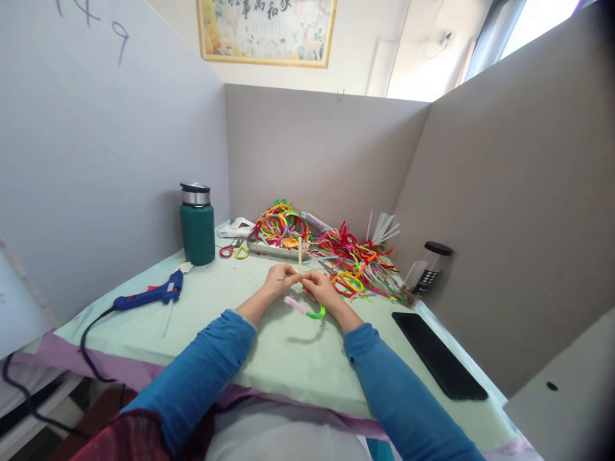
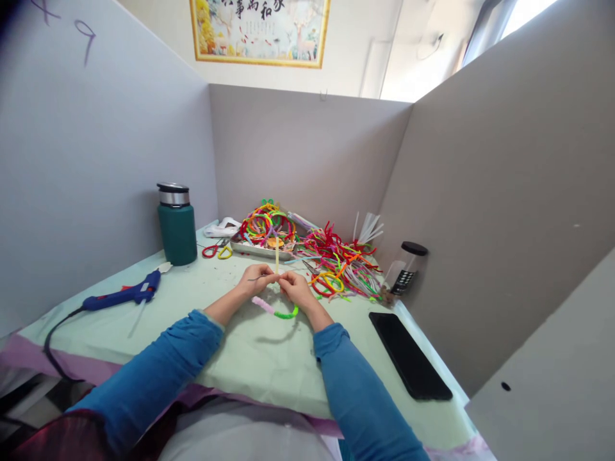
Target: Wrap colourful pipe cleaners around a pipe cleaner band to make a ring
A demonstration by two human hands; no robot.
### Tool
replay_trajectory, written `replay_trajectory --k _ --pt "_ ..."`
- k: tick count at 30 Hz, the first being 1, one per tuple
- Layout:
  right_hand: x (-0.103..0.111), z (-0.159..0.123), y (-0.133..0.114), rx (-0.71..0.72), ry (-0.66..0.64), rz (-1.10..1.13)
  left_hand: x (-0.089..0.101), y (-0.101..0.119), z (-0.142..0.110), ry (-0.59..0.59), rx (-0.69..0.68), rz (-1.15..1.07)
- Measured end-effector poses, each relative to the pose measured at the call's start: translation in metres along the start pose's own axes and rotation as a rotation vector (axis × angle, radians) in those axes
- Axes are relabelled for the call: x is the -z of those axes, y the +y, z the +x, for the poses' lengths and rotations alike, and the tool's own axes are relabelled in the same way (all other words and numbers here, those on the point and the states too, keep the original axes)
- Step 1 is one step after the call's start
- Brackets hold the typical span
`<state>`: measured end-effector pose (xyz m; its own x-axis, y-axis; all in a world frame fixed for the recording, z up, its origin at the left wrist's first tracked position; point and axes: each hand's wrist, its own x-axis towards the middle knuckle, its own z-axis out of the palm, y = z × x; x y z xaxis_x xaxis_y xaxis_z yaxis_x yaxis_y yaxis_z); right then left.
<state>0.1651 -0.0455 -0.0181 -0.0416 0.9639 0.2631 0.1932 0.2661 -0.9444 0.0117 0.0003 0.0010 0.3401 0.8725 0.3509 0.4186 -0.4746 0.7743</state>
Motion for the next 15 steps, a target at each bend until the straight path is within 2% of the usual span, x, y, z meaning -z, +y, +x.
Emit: replay_trajectory --k 8,15 --pt "0.0029 -0.0007 -0.0026 -0.021 0.043 0.053 0.0021 0.0001 0.0002 -0.094 -0.020 -0.089" --pt "0.0030 0.0000 -0.0009 -0.014 0.043 0.055 0.0048 0.0040 -0.0015 -0.095 -0.023 -0.072"
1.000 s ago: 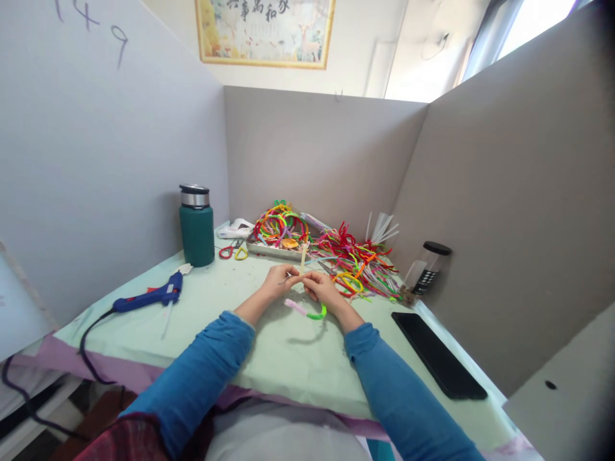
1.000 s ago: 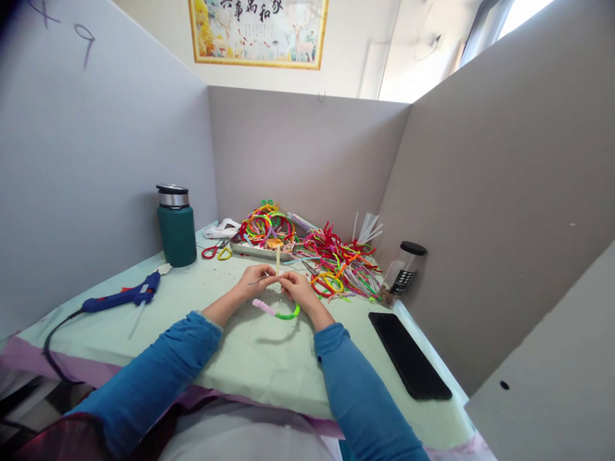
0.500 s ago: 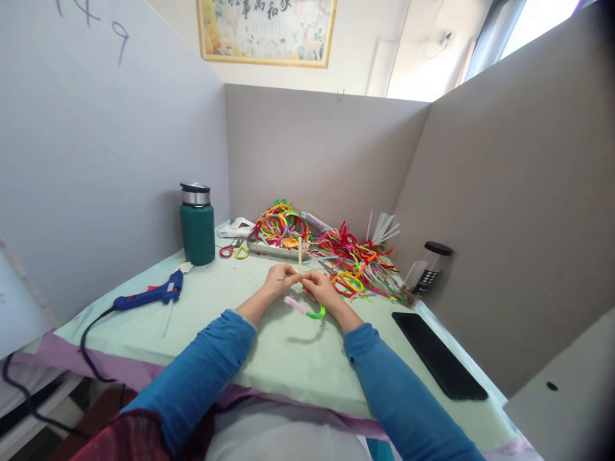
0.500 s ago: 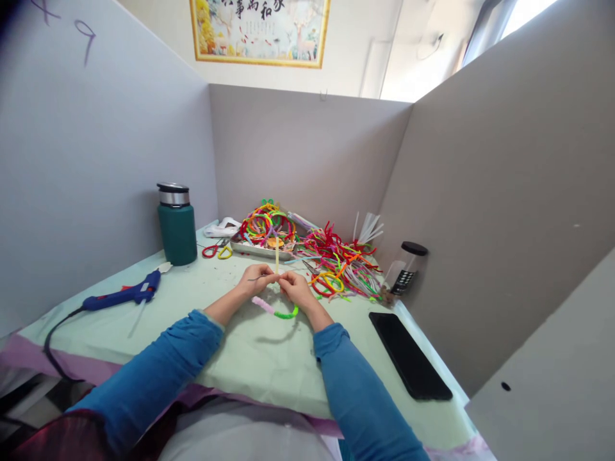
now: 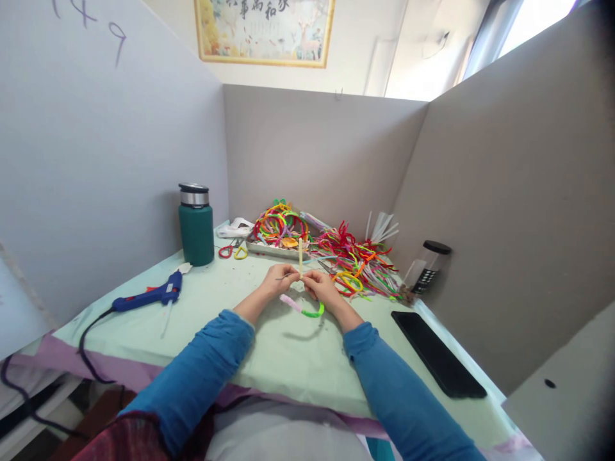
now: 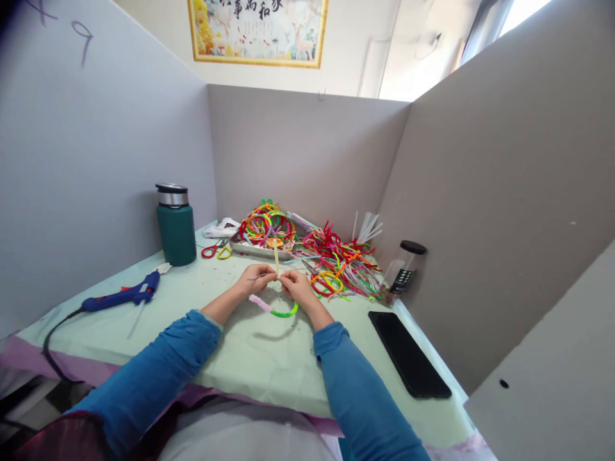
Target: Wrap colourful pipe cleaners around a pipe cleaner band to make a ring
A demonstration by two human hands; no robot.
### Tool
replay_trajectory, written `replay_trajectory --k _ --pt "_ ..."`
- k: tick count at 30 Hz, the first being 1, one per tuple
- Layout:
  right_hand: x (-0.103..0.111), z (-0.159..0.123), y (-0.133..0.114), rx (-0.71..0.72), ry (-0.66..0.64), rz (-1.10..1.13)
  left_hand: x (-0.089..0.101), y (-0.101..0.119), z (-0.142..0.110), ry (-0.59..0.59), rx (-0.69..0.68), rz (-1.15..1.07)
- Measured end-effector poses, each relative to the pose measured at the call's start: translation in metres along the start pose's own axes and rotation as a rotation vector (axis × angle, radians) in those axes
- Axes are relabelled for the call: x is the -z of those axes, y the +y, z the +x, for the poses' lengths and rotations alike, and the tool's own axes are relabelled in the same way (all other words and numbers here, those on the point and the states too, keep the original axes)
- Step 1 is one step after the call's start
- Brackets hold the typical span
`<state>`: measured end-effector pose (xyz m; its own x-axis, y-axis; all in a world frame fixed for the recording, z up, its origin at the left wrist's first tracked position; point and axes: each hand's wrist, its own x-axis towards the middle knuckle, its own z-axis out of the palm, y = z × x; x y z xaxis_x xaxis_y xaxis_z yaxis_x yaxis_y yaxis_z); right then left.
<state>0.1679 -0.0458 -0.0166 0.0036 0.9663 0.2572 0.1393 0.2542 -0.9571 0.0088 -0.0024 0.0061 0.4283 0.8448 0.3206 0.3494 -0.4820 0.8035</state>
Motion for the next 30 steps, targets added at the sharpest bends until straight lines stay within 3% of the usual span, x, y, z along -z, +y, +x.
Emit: replay_trajectory --k 11,30 --pt "-0.0019 -0.0018 -0.0017 0.013 -0.009 -0.029 -0.0032 0.0034 -0.0009 0.097 0.023 0.137" --pt "-0.0028 0.0004 0.0058 0.035 -0.023 -0.116 -0.0028 0.0037 0.0012 0.075 -0.009 0.262"
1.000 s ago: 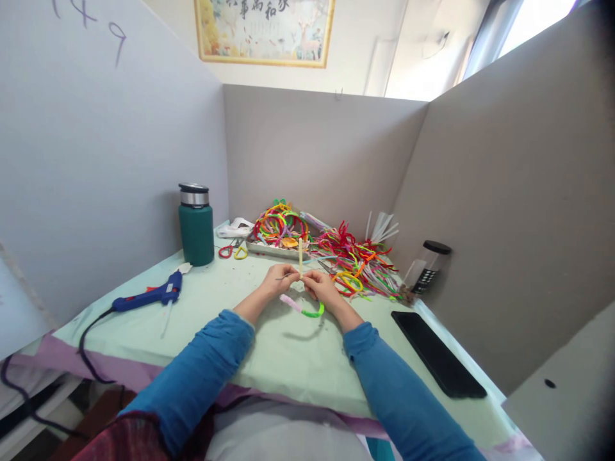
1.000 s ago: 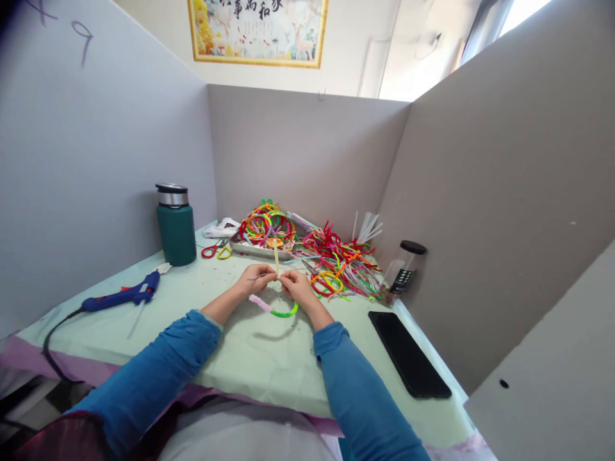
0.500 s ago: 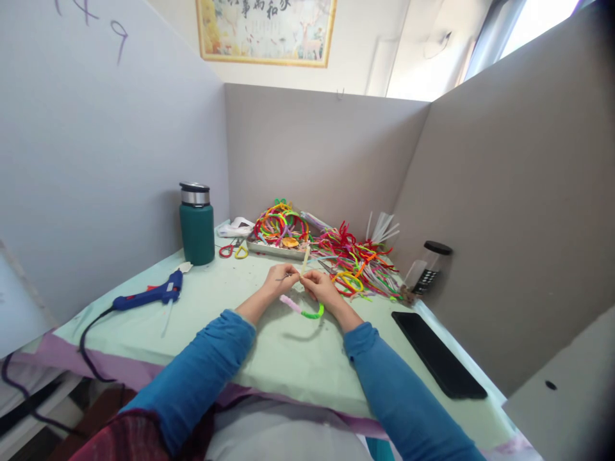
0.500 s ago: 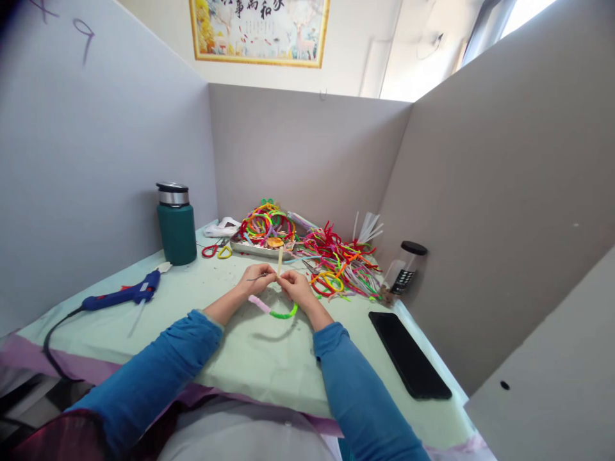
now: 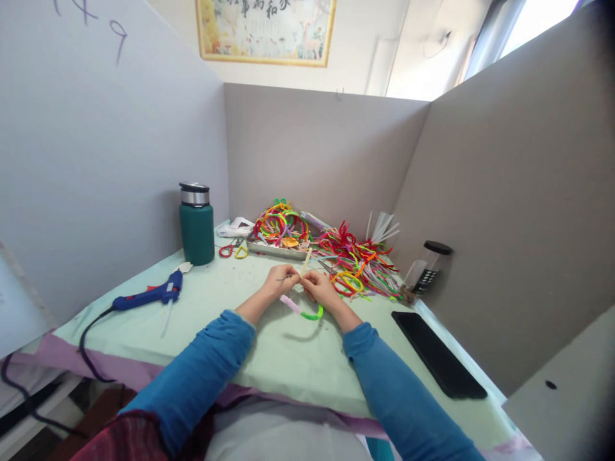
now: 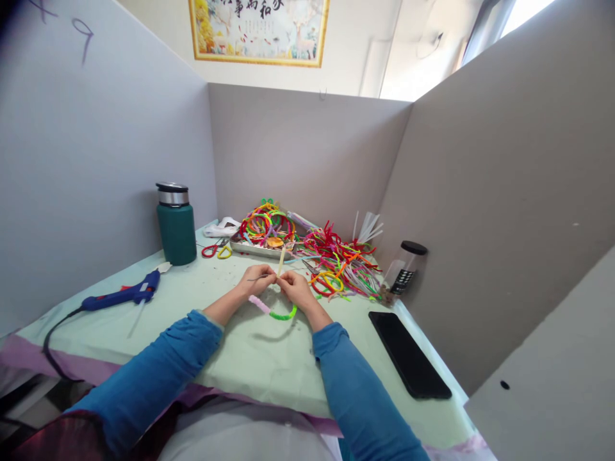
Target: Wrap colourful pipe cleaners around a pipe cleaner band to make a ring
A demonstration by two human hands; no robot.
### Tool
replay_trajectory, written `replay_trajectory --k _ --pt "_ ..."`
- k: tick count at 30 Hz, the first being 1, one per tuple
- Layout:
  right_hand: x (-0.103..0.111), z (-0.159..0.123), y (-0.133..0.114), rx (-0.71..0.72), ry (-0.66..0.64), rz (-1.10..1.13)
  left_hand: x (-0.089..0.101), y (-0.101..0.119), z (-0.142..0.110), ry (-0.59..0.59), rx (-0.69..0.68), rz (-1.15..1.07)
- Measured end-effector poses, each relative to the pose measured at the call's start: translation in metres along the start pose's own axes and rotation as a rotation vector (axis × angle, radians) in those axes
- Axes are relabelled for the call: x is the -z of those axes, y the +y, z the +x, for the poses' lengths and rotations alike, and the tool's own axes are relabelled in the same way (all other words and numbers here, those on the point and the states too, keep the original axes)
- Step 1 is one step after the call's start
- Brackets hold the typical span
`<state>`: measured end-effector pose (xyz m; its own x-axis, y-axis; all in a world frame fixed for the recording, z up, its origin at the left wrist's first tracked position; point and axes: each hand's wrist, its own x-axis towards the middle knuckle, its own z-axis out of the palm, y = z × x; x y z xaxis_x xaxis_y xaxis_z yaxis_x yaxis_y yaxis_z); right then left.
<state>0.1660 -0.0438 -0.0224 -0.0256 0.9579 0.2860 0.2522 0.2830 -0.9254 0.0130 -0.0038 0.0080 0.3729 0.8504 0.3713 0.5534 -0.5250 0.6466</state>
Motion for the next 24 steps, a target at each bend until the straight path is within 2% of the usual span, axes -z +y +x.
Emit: replay_trajectory --k 12,20,24 --pt "-0.0001 -0.0018 -0.0039 -0.020 0.002 -0.014 0.0007 -0.0034 -0.0021 -0.018 -0.134 -0.037" --pt "-0.0005 0.0004 0.0034 0.056 0.008 -0.045 -0.0021 -0.0018 -0.0016 0.060 -0.027 -0.037" --pt "-0.0005 -0.0001 0.0025 0.041 -0.001 -0.048 -0.0048 -0.0039 -0.0002 0.127 -0.069 -0.105"
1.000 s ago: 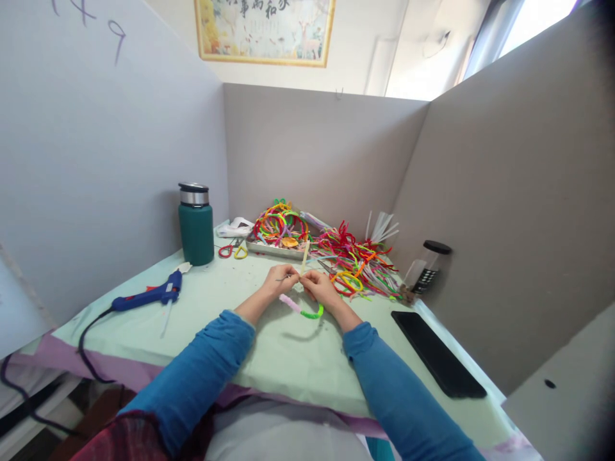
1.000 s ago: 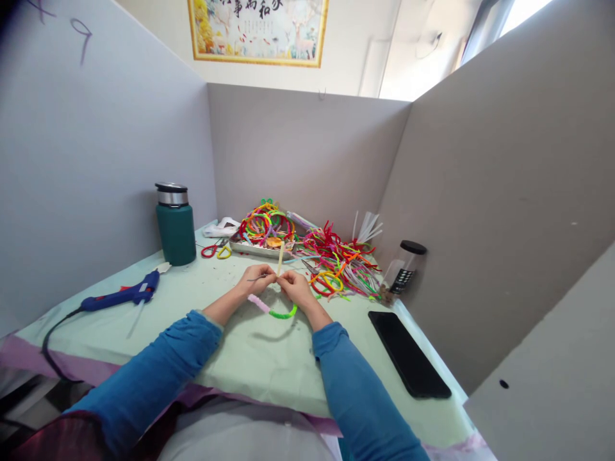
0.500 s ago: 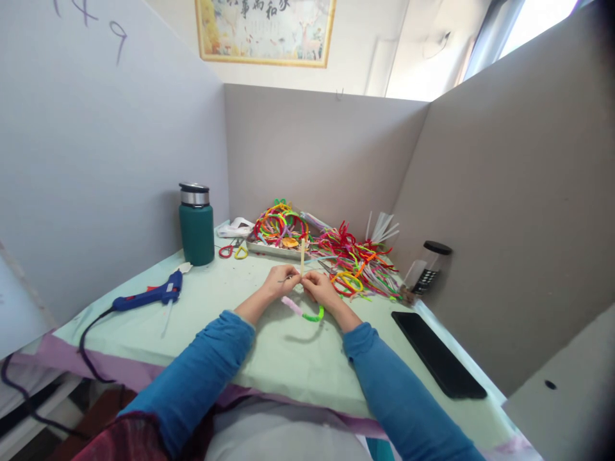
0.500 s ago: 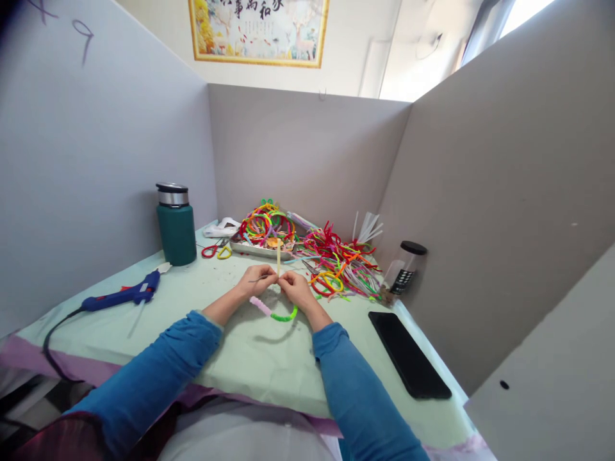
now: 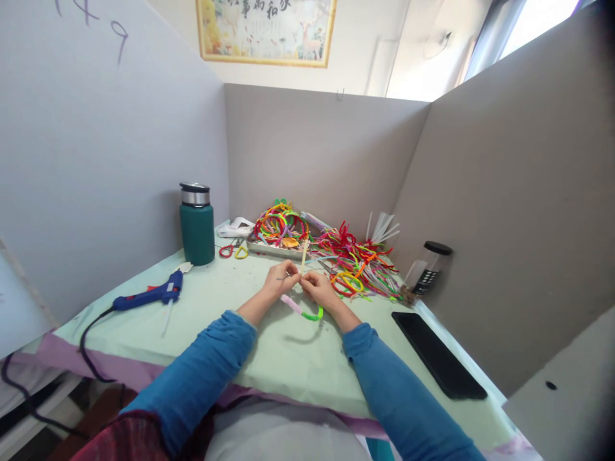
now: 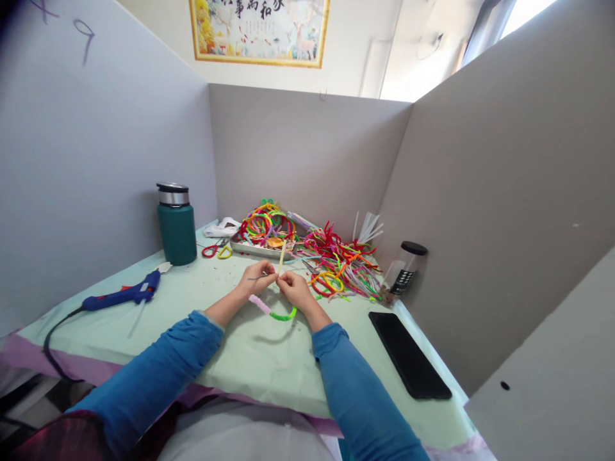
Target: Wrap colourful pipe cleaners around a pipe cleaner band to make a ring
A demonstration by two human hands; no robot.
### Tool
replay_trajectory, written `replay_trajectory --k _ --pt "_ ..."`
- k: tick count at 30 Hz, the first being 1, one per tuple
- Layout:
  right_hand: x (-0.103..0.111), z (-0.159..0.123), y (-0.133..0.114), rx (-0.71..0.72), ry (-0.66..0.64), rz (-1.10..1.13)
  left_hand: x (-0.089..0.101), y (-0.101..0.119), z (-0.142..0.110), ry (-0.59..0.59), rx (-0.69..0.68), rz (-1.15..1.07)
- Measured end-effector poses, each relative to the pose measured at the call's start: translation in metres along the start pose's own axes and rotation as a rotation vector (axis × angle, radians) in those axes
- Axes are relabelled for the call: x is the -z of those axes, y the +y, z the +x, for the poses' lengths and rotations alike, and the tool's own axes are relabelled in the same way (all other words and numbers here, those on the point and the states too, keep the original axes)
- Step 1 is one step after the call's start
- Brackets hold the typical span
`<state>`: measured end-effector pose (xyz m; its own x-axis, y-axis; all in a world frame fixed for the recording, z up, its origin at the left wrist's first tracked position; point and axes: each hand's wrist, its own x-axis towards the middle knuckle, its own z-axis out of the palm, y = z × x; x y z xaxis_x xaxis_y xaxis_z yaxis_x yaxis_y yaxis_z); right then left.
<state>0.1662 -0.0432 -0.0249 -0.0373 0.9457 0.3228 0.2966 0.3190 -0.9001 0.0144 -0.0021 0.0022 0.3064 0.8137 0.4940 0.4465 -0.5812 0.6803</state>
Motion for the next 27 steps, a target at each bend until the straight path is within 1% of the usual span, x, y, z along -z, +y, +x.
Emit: replay_trajectory --k 4,8,13,21,27 --pt "0.000 -0.001 -0.005 -0.027 -0.009 0.016 0.000 0.000 0.001 -0.029 -0.128 -0.022" --pt "0.001 -0.002 -0.009 -0.033 -0.016 0.038 0.001 -0.002 0.003 -0.040 -0.170 0.033" --pt "0.001 -0.002 -0.010 -0.018 -0.018 0.051 0.001 -0.007 0.005 -0.085 -0.263 0.057" --pt "0.005 -0.003 -0.013 -0.020 0.020 0.108 -0.003 -0.013 0.006 -0.142 -0.282 0.084" --pt "0.006 -0.004 -0.014 -0.017 0.035 0.128 -0.002 -0.014 0.006 -0.160 -0.250 0.098"
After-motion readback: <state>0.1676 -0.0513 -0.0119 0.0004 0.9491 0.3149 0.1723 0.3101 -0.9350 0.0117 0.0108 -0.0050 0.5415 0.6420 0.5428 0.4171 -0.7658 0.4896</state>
